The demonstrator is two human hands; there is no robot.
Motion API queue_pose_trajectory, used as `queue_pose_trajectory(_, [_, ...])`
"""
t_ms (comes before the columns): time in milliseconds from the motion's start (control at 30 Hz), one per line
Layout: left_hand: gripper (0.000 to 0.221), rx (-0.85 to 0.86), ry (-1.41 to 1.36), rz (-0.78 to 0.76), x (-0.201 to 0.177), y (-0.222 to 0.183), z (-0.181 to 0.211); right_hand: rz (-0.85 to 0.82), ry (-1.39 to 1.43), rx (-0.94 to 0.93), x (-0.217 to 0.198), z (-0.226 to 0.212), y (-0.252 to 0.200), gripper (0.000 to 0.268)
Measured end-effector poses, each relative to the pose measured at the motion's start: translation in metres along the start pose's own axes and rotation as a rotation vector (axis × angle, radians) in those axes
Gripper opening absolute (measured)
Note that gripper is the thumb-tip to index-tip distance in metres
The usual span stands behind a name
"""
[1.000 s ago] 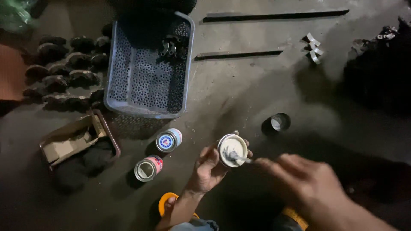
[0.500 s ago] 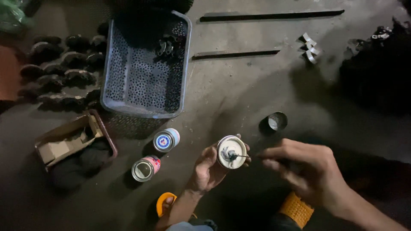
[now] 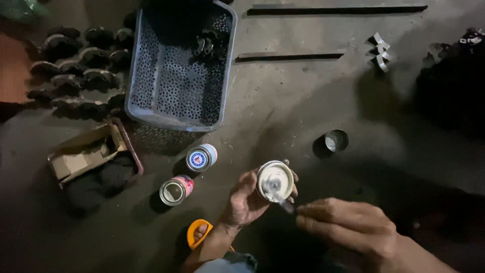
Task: Prepare and mix automotive body filler putty on a metal lid.
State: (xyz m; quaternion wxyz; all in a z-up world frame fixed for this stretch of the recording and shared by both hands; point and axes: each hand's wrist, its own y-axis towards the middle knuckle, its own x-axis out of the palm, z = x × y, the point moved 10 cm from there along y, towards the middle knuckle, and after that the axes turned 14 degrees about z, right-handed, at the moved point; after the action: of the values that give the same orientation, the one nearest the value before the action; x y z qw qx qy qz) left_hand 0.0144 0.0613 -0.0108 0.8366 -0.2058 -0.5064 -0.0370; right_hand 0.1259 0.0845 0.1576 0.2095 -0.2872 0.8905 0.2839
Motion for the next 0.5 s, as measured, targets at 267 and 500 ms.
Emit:
queue_pose_trajectory(267, [0.082,-0.001,0.029,0.042,-0.007,0.003,-0.005,0.045,-0.204,0.066,-0.004,0.007,-0.009,0.039])
queue_pose_trajectory(500, [0.077,0.069,-0.031,0.045,-0.014,-0.001,0.004,-0.014,0.014,-0.152,0.012,0.01,-0.032,0.037])
